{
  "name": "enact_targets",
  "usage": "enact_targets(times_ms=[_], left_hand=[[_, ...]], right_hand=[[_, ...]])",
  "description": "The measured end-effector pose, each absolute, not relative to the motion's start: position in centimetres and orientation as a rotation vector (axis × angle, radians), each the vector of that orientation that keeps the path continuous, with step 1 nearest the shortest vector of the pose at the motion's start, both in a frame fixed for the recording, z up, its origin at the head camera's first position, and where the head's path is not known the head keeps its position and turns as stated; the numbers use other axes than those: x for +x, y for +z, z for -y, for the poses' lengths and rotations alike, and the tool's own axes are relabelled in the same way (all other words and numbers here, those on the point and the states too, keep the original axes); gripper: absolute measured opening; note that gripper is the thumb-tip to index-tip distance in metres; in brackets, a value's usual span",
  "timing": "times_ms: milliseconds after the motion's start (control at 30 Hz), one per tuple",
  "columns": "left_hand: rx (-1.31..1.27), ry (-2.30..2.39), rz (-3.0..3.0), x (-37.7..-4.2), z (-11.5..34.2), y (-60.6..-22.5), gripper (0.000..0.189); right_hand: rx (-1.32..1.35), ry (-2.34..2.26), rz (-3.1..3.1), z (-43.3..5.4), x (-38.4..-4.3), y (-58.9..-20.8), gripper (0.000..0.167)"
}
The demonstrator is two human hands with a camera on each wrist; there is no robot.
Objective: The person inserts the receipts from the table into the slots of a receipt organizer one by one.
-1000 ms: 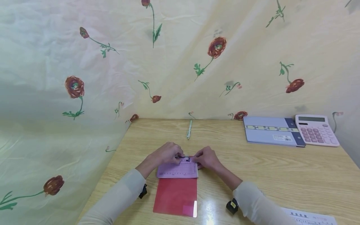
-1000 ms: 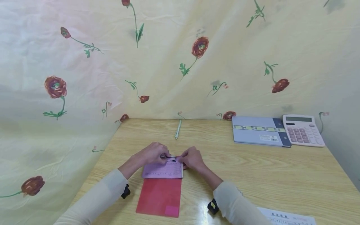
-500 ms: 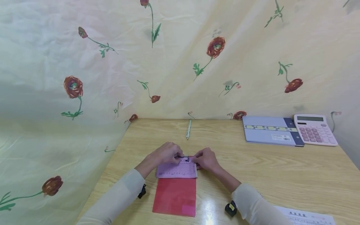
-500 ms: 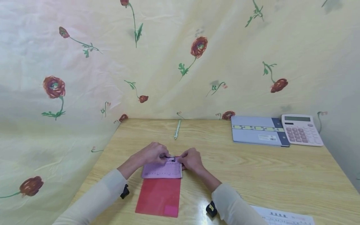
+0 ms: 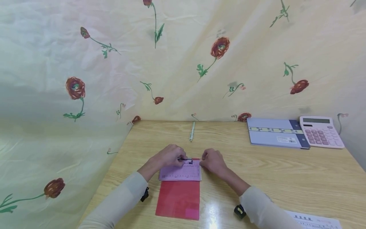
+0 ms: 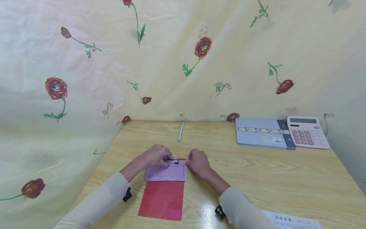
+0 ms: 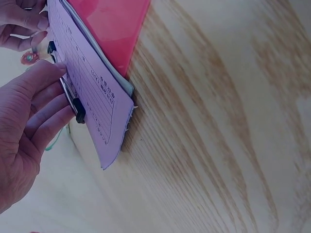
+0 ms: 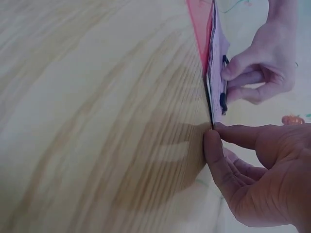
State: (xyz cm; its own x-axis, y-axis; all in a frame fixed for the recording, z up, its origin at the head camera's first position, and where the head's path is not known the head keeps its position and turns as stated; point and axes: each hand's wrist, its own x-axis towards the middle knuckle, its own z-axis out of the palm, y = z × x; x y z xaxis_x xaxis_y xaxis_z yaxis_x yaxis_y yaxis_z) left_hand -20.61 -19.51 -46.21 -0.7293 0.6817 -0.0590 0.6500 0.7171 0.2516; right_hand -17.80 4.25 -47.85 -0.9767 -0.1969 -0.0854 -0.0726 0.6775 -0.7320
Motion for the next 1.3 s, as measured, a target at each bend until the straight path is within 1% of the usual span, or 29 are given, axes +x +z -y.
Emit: enact_targets(times_ms=[300, 467, 600, 867, 1133, 1300], left_hand=[[1.052, 0.324, -2.773, -20.4, 19.5, -46.0, 0.018], [1.038, 0.319, -2.769, -20.4, 19.5, -46.0, 0.018], [1.032, 0.314, -2.768, -20.4, 19.5, -46.0, 0.017], [1.055, 0.298, -2.774, -20.3, 19.5, -46.0, 0.018], [1.055, 0.322, -2.767, -20.4, 19.5, -46.2, 0.016], [1.074, 0.301, -2.773, -20.4, 19.4, -46.2, 0.016]], right_hand=[[-0.304, -1.395, -2.594, -7.8, -17.8, -47.4, 0.009], [-0.338, -1.450, -2.476, -10.0, -17.7, -47.2, 0.019], [-0.432, -1.454, -2.453, -12.0, -17.7, -47.2, 0.027], [-0.628, -1.504, -2.366, -16.8, -17.3, -46.6, 0.038], [-0.818, -1.471, -2.354, -22.8, -15.4, -45.6, 0.036], [-0.835, -1.448, -2.416, -26.9, -14.1, -45.8, 0.039]])
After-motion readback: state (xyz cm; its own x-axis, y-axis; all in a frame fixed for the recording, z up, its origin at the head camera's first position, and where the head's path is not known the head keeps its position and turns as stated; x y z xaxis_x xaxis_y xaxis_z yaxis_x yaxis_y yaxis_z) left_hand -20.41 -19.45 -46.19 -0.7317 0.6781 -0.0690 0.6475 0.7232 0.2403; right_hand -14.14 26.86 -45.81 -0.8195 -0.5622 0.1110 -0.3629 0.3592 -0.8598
